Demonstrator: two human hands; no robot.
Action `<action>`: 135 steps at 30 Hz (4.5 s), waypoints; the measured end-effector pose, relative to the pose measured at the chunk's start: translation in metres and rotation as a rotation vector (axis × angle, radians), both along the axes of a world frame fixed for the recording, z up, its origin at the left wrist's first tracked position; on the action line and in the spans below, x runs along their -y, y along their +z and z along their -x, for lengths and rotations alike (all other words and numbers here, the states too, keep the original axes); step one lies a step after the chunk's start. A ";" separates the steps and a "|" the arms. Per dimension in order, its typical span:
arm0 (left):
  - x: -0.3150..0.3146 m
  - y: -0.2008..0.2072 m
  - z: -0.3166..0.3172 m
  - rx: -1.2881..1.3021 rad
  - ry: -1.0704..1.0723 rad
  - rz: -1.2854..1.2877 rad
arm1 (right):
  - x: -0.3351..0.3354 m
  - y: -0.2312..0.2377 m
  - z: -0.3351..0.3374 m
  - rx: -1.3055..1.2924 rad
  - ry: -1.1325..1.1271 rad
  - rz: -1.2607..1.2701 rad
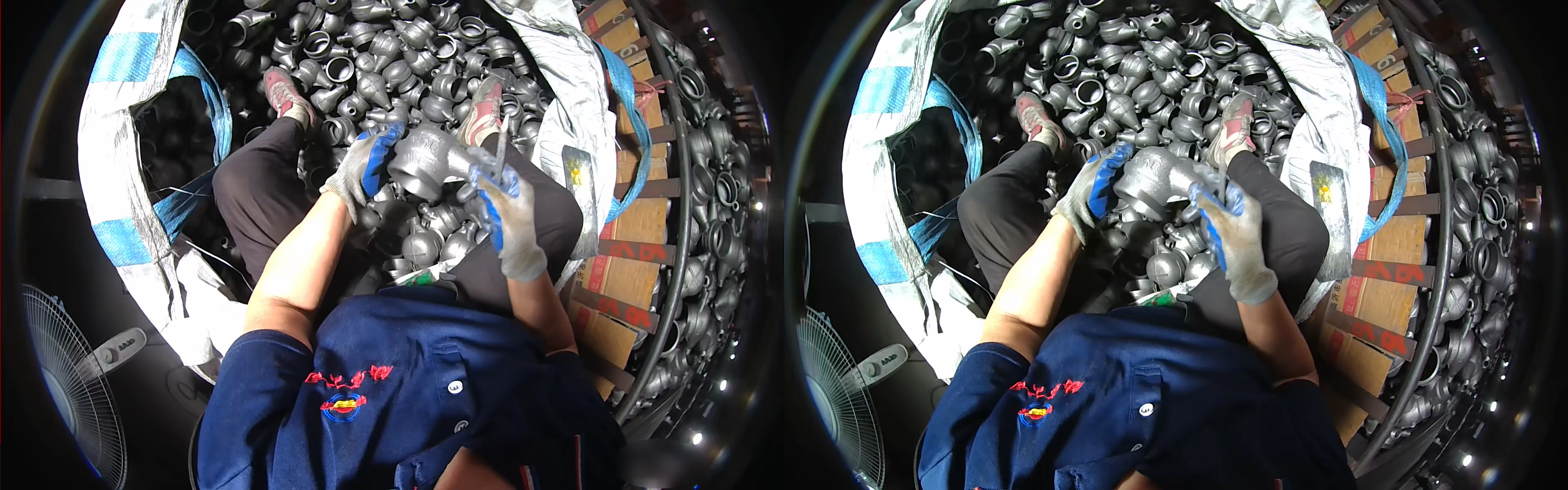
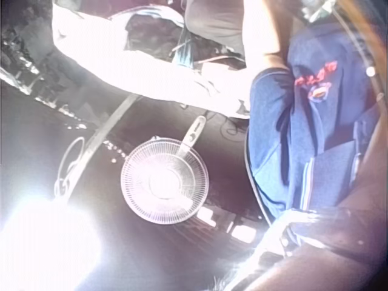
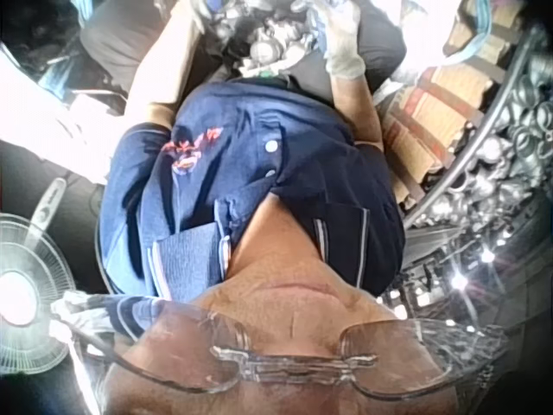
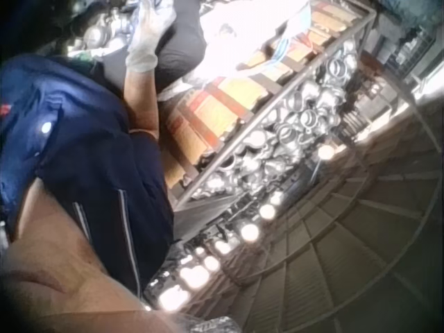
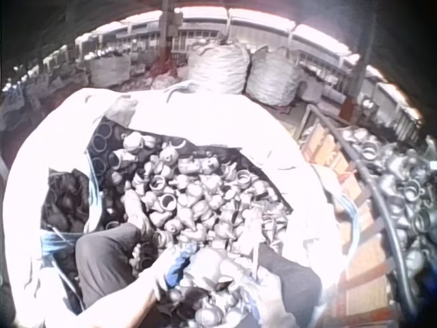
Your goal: Manually deburring metal pipe fittings using a small scraping tool while sitting at a large storage bag.
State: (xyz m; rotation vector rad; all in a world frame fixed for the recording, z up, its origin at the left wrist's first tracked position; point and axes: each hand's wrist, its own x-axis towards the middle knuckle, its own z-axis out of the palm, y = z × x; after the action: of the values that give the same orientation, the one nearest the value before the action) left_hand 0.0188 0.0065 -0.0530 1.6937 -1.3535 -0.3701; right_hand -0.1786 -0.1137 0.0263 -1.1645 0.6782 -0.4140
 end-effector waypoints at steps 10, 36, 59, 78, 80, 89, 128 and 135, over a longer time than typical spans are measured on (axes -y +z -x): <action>0.009 0.051 0.020 -0.975 -0.251 0.059 | 0.027 0.049 -0.013 -0.095 0.179 0.390; -0.010 0.070 0.036 -1.016 -0.196 0.112 | 0.006 0.046 0.019 -0.165 0.350 1.371; -0.004 0.060 0.039 -0.999 -0.172 0.130 | 0.017 0.066 0.023 -0.362 0.442 1.339; -0.007 0.059 0.038 -0.992 -0.172 0.110 | 0.008 0.059 0.023 -0.302 0.401 1.477; -0.005 0.053 0.036 -0.951 -0.166 0.088 | 0.006 0.062 0.023 -0.288 0.420 1.480; -0.005 0.059 0.036 -0.787 -0.108 0.038 | 0.022 0.052 0.023 -0.301 0.411 1.328; -0.002 0.033 0.055 -1.050 -0.177 -0.089 | -0.011 0.002 -0.021 -0.011 0.172 0.742; 0.001 0.047 0.053 -1.049 -0.298 -0.058 | -0.008 0.018 -0.014 0.027 0.099 0.360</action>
State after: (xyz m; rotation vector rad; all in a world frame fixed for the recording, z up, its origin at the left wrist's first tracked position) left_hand -0.0343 0.0057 -0.0062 1.0258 -0.7709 -1.2639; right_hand -0.1649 -0.1055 0.0438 -1.5232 0.5321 -0.4797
